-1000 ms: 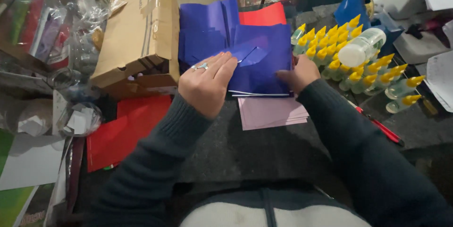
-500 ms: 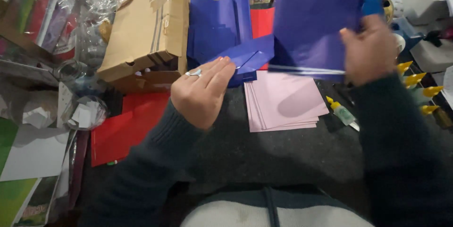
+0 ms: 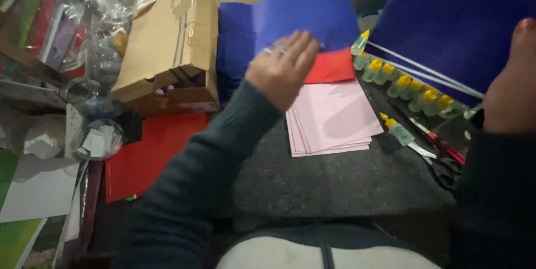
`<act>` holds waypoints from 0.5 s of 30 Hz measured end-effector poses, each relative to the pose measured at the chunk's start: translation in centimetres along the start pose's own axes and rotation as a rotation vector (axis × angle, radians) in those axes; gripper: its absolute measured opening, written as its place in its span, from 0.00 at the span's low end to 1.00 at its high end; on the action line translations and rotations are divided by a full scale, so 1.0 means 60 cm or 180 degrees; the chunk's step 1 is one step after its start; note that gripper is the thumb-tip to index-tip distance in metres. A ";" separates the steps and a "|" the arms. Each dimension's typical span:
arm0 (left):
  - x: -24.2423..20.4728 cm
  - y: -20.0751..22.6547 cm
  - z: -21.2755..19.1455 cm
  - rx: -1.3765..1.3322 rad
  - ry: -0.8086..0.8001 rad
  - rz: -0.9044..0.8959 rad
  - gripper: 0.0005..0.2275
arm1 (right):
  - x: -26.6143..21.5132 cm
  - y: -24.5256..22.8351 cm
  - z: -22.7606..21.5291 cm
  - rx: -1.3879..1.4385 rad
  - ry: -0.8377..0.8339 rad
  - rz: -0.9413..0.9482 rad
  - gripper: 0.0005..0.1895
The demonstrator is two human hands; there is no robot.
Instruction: Manually folding and gluing components together to assemble paper bags at a workstation.
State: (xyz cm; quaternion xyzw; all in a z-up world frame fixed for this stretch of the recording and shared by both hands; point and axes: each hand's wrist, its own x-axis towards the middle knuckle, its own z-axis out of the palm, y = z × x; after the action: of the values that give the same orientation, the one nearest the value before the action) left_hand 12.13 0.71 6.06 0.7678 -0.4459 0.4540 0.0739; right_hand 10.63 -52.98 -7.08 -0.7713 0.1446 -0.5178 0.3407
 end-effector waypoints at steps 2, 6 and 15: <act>-0.012 0.023 0.034 -0.0276 -0.0508 -0.0145 0.12 | -0.026 -0.207 -0.040 -0.0266 -0.0014 0.0290 0.16; -0.065 0.061 0.114 -0.0720 -0.2098 -0.0281 0.19 | -0.115 -0.386 -0.110 -0.0533 -0.0337 -0.0249 0.15; -0.154 0.032 -0.047 -0.1581 -0.1957 -0.1929 0.09 | -0.197 -0.477 -0.049 0.0752 -0.2123 0.0814 0.16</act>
State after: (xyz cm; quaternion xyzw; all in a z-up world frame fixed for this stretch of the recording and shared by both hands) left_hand 7.16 6.72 0.06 0.9204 -0.2986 0.0447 0.2483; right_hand -0.72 -26.47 4.64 -0.8286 0.0602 -0.2045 0.5176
